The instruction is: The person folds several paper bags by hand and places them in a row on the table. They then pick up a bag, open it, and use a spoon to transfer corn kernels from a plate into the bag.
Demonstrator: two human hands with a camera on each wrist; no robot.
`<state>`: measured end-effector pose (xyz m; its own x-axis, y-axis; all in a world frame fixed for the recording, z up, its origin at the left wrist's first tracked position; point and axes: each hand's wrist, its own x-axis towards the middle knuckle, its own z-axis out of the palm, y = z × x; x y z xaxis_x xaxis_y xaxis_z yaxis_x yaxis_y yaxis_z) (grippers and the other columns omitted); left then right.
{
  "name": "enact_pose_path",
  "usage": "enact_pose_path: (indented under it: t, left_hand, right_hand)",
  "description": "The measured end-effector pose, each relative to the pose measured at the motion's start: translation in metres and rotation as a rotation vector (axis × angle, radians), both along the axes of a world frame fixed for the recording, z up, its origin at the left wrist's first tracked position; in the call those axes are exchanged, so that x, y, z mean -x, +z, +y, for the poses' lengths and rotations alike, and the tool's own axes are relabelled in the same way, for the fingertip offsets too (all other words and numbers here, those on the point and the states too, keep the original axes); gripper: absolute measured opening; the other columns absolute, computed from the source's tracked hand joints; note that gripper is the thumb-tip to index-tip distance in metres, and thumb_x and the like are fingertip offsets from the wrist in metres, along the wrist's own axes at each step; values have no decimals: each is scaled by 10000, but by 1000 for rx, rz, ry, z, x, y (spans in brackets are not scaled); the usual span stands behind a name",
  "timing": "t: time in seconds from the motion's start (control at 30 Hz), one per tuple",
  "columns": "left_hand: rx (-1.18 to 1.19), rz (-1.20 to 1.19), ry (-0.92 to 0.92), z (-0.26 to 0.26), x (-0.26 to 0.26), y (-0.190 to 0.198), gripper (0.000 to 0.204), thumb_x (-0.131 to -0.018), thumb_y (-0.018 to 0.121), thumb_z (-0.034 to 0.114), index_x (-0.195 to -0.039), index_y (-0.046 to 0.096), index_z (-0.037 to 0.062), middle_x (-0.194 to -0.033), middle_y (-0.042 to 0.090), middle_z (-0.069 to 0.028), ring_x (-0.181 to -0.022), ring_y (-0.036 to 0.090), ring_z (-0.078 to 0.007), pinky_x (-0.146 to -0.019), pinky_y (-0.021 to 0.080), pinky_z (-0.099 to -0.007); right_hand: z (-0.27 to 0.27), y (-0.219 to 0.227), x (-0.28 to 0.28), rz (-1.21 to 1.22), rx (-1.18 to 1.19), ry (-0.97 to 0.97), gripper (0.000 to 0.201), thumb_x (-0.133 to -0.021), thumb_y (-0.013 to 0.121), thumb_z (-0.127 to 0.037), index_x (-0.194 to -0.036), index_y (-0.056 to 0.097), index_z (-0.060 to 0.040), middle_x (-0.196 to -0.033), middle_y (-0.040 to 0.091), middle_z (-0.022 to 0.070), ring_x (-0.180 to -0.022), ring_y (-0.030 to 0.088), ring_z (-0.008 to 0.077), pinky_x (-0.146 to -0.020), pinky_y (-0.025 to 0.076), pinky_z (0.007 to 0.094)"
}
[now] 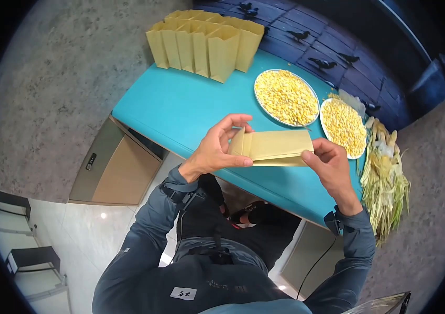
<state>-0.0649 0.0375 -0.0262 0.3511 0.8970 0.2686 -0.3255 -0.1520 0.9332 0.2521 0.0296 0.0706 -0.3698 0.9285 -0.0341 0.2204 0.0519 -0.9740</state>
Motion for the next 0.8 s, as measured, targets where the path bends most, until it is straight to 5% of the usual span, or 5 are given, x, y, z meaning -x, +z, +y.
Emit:
enact_pose_path:
  t: [0.03, 0.3, 0.47, 0.6, 0.8]
  left_hand:
    - [-87, -4, 24, 1, -4, 3, 942, -768, 969, 74, -1561, 466, 9, -1395, 557, -106, -1298, 642, -279, -1161, 549, -427]
    - [154, -379, 179, -9, -7, 6, 890, -781, 921, -27, -1547, 468, 6, -1488, 494, -147, -1358, 593, -297, -1143, 549, -422]
    - [70, 86, 27, -21, 7, 0, 967, -729, 948, -13, -1565, 461, -5, -1464, 592, -155, -1342, 611, -234, -1173, 516, -393]
    - [47, 123, 11, -28, 21, 4, 937, -740, 941, -33, -1557, 484, 9, -1452, 595, -133, -1379, 580, -232, -1179, 488, -421]
    - [-97, 96, 116, -34, 19, 8, 923, -759, 886, -12, -1584, 473, 12, -1504, 572, -123, -1466, 520, -239, -1170, 477, -423]
  right_hand:
    - [-1, -4, 2, 49, -76, 11, 235, -1058, 781, -222, -1078, 738, 8, -938, 776, 24, -853, 663, 59, -788, 497, 233]
    - [-2, -17, 0, 174, -28, -64, 221, -1080, 754, -232, -964, 667, -65, -869, 692, -38, -790, 559, 16, -717, 440, 222]
    - [-11, -17, 5, 184, -33, -51, 230, -1096, 726, -275, -987, 663, -82, -881, 655, -62, -776, 506, 6, -704, 419, 226]
    - [-14, -35, -6, 272, 75, -41, 230, -1099, 711, -272, -983, 657, -80, -902, 653, -56, -800, 508, 15, -724, 414, 229]
    - [-15, -30, -4, 567, 343, -5, 335, -1097, 696, -217, -1308, 697, 43, -1207, 766, 96, -1086, 711, 131, -960, 557, 293]
